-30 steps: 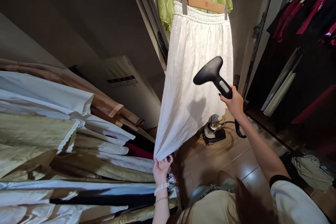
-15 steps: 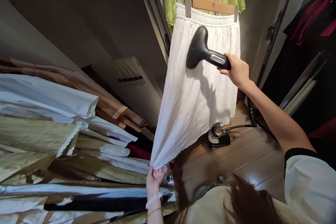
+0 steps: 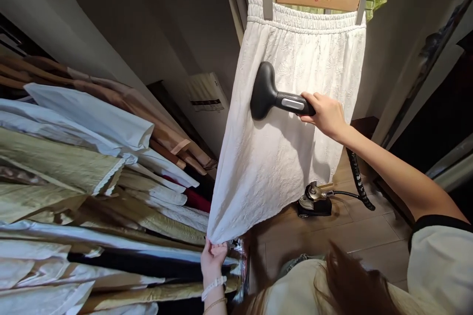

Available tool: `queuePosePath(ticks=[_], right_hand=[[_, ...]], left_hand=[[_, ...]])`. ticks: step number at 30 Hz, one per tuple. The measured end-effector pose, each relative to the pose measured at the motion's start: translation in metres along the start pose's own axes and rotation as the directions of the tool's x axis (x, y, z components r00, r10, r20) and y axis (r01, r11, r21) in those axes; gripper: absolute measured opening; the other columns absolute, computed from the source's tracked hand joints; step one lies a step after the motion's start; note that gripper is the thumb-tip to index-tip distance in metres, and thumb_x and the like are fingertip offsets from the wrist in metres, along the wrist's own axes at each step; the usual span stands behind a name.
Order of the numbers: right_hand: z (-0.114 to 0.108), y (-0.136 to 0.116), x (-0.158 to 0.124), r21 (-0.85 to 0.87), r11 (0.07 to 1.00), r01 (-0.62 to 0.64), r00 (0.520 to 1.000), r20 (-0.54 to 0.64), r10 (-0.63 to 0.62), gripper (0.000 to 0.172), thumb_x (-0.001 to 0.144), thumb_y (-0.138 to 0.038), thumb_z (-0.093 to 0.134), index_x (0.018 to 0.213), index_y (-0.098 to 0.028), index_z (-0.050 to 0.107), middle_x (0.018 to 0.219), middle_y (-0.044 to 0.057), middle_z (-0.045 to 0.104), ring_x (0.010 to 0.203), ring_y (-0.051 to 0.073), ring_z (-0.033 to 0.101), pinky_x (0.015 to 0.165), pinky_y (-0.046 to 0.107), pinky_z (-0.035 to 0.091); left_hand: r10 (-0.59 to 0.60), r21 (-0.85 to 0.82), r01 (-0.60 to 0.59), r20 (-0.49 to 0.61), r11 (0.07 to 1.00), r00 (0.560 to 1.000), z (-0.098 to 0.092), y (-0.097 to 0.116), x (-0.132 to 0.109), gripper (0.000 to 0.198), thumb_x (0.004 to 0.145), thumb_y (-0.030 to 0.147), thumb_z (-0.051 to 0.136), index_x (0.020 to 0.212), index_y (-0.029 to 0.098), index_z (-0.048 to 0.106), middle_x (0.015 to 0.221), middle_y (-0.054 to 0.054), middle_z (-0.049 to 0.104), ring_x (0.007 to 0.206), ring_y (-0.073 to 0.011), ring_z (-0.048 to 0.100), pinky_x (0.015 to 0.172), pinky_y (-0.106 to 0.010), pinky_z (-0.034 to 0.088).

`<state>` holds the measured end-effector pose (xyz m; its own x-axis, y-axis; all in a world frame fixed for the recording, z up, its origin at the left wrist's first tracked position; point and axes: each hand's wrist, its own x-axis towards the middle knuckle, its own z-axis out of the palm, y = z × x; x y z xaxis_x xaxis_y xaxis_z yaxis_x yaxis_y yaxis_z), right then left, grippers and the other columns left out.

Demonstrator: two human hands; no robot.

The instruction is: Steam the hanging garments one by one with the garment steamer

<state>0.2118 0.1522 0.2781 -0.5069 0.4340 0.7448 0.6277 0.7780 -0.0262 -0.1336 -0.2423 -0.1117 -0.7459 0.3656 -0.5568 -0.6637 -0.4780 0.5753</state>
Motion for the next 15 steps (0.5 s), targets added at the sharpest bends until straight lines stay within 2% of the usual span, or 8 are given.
queuePosePath(ticks=[2,4,6,11,15], right_hand=[[0.002,-0.003,0.002,-0.018,1.000,0.005,1.000,-0.005,-0.005,0.055,0.092,-0.048,0.066,0.138,-0.020,0.054,0.103,0.009,0.066,0.086,0.024,0.057,0.066,0.029,0.033],[0.005,-0.004,0.004,-0.031,0.999,-0.021,0.999,-0.030,0.020,0.058,0.093,-0.050,0.063,0.141,-0.019,0.051,0.107,0.010,0.065,0.087,0.025,0.057,0.066,0.030,0.032],[0.010,-0.004,0.005,-0.037,0.999,-0.025,1.000,-0.017,0.025,0.060,0.094,-0.052,0.061,0.143,-0.018,0.049,0.109,0.012,0.065,0.088,0.026,0.057,0.066,0.030,0.030],[0.025,-0.004,0.003,-0.014,0.997,0.077,0.993,0.089,-0.076,0.058,0.094,-0.052,0.064,0.140,-0.019,0.052,0.105,0.011,0.065,0.088,0.025,0.057,0.063,0.030,0.026],[0.031,0.000,0.011,-0.025,0.999,0.027,1.000,0.016,-0.026,0.064,0.094,-0.059,0.060,0.143,-0.019,0.049,0.108,0.012,0.064,0.089,0.026,0.056,0.065,0.030,0.028]], left_hand=[[-0.002,-0.009,0.002,-0.016,1.000,1.000,0.000,-0.003,-0.007,0.033,0.099,0.017,0.044,0.104,0.034,0.072,0.118,-0.001,0.077,0.100,-0.0157,0.076,0.077,-0.023,0.063],[-0.013,-0.008,0.013,-0.041,1.000,0.999,0.001,-0.005,-0.014,0.032,0.101,0.017,0.042,0.112,0.028,0.071,0.103,-0.005,0.080,0.089,-0.0147,0.078,0.071,-0.020,0.061],[-0.022,0.000,0.022,-0.070,1.000,0.997,0.002,-0.006,-0.021,0.031,0.104,0.019,0.042,0.119,0.023,0.068,0.092,-0.006,0.079,0.082,-0.0130,0.077,0.071,-0.019,0.059],[-0.019,0.026,0.023,-0.138,0.999,0.990,0.002,-0.011,-0.035,0.032,0.107,0.023,0.040,0.126,0.019,0.065,0.082,-0.005,0.077,0.075,-0.0126,0.074,0.071,-0.020,0.058],[-0.011,0.039,0.019,-0.185,0.999,0.983,0.000,-0.014,-0.042,0.030,0.105,0.021,0.043,0.124,0.018,0.066,0.076,-0.004,0.075,0.073,-0.0145,0.074,0.071,-0.022,0.058]])
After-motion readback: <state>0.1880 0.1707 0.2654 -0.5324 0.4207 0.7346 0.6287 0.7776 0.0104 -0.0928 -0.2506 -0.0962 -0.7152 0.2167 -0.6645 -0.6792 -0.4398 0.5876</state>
